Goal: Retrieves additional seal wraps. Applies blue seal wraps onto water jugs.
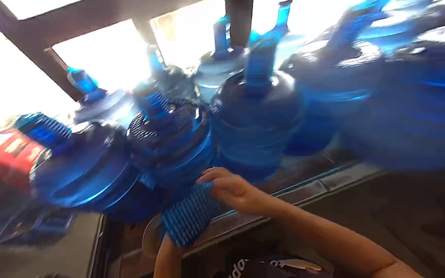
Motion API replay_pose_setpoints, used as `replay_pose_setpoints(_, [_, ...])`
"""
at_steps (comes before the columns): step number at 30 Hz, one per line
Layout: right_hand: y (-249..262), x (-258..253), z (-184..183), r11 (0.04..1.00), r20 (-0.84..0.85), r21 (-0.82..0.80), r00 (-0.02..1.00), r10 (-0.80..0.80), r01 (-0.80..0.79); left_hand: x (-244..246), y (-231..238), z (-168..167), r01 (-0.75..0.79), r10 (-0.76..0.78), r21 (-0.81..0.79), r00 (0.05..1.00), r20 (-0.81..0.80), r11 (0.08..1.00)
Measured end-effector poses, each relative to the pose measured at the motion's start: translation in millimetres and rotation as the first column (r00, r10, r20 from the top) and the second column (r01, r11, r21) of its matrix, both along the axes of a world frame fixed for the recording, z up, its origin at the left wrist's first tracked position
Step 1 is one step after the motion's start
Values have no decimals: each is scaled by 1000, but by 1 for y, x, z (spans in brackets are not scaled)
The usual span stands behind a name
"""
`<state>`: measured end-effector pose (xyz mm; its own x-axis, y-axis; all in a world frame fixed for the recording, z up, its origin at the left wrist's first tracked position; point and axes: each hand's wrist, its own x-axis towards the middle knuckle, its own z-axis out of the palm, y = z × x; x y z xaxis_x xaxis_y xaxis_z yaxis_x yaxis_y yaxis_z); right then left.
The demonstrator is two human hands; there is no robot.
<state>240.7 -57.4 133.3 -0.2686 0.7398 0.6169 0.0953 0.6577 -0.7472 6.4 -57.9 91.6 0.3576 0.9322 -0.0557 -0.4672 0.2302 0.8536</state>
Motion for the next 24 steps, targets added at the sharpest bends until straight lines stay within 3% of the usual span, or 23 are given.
replay_pose_setpoints(3, [-13,6,4,999,24,17,999,-46,45,10,-6,26,7,6,70,984,-178,998])
replay_pose_setpoints(5, [-23,11,9,999,-9,-14,999,-49,49,16,5,43,173,-138,173,971,-195,970])
replay_pose_setpoints(8, [-34,25,13,996,-50,22,995,-86,88,37,42,62,593,-566,398,801,-198,700])
replay_pose_setpoints(10, [-39,36,14,989,-51,63,990,-133,136,60,59,75,741,-722,458,641,-261,492])
replay_pose_setpoints(11, [-41,42,16,985,-51,78,987,-152,155,72,64,78,774,-758,464,589,-280,430])
replay_pose_setpoints(13, [-45,58,18,975,-75,107,979,-188,196,96,68,83,769,-719,509,597,-355,387])
replay_pose_setpoints(17, [-46,95,29,917,-249,119,906,-343,380,147,65,101,528,-334,735,846,-415,426])
replay_pose_setpoints(19, [-49,121,41,932,-378,47,871,-315,358,174,61,115,426,-193,792,905,-380,438])
replay_pose_setpoints(22, [-51,171,63,975,-506,17,842,-184,223,222,52,136,321,-172,769,947,-271,554])
replay_pose_setpoints(24, [-47,207,87,973,-465,71,870,-165,222,259,52,156,329,-215,741,944,-250,586])
